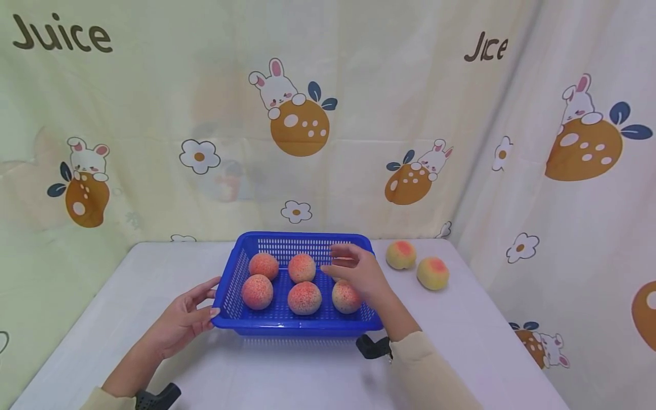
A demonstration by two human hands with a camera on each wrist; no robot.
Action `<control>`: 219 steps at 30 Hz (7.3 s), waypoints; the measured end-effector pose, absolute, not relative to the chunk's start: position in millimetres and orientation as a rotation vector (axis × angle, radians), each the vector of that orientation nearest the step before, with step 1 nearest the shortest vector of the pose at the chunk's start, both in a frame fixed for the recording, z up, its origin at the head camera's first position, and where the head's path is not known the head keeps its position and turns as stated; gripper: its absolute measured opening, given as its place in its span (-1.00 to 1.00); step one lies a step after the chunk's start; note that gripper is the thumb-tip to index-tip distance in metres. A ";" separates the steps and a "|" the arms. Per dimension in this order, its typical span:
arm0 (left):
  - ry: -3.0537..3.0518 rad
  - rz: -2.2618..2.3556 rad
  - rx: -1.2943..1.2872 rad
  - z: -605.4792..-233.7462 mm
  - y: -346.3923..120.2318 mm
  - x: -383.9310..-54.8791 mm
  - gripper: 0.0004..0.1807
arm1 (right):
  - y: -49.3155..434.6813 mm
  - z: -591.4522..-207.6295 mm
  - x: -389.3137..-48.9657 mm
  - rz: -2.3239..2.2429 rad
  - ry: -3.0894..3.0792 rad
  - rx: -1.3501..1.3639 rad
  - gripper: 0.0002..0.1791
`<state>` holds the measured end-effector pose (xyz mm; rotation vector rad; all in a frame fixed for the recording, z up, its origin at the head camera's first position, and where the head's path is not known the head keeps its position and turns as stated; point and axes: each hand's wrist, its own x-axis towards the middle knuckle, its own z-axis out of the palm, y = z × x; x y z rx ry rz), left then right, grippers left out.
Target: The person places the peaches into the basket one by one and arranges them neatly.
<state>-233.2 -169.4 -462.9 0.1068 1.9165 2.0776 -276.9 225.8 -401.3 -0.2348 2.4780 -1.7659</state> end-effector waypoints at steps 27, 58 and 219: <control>1.899 2.079 0.180 -459.7 -170.7 -232.1 -0.14 | 315.9 -421.3 -269.7 -1.870 2.829 0.047 -0.31; 1.894 2.110 0.167 -467.2 -171.9 -235.9 -0.16 | 381.4 -483.1 -285.4 -1.932 3.161 0.678 -0.44; 1.942 2.050 0.152 -456.9 -172.4 -233.9 -0.15 | 284.4 -399.9 -229.3 -1.809 2.800 -0.169 -0.18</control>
